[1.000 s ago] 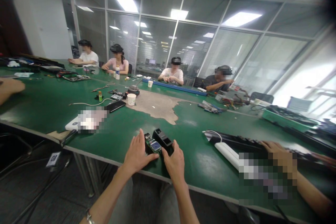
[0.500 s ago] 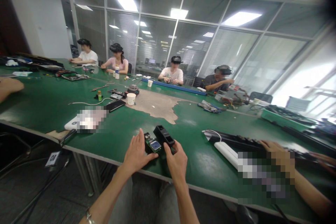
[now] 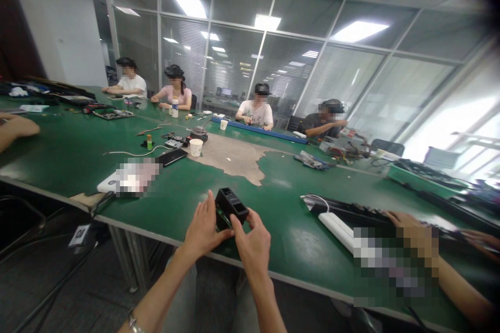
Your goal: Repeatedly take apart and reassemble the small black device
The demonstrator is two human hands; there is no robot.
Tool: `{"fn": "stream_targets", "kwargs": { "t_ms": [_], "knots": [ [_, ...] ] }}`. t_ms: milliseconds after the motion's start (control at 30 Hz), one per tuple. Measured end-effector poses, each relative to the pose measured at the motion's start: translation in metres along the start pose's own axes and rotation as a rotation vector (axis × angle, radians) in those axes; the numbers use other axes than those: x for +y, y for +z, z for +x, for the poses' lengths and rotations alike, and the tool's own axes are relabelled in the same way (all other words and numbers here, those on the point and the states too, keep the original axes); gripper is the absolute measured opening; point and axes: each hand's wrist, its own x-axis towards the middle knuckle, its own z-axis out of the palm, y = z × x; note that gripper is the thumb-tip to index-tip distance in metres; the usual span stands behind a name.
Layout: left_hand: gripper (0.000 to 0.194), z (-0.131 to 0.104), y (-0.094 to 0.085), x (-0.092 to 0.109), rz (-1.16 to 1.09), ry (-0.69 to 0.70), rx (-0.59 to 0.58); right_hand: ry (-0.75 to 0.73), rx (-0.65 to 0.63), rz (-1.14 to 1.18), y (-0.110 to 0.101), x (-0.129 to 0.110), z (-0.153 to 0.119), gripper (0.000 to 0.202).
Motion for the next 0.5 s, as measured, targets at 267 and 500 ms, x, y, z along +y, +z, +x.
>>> {"fn": "stream_targets", "kwargs": {
  "t_ms": [267,500],
  "knots": [
    [0.120,-0.0010,-0.0022,0.0020,-0.024,0.008,0.018,-0.060,-0.004,-0.080,0.0035,-0.0002,-0.0047,0.048],
    [0.120,0.0003,-0.0040,0.0050,-0.034,0.024,0.026,-0.066,-0.063,-0.120,0.0059,-0.0005,-0.0033,0.042]
  ]
}}
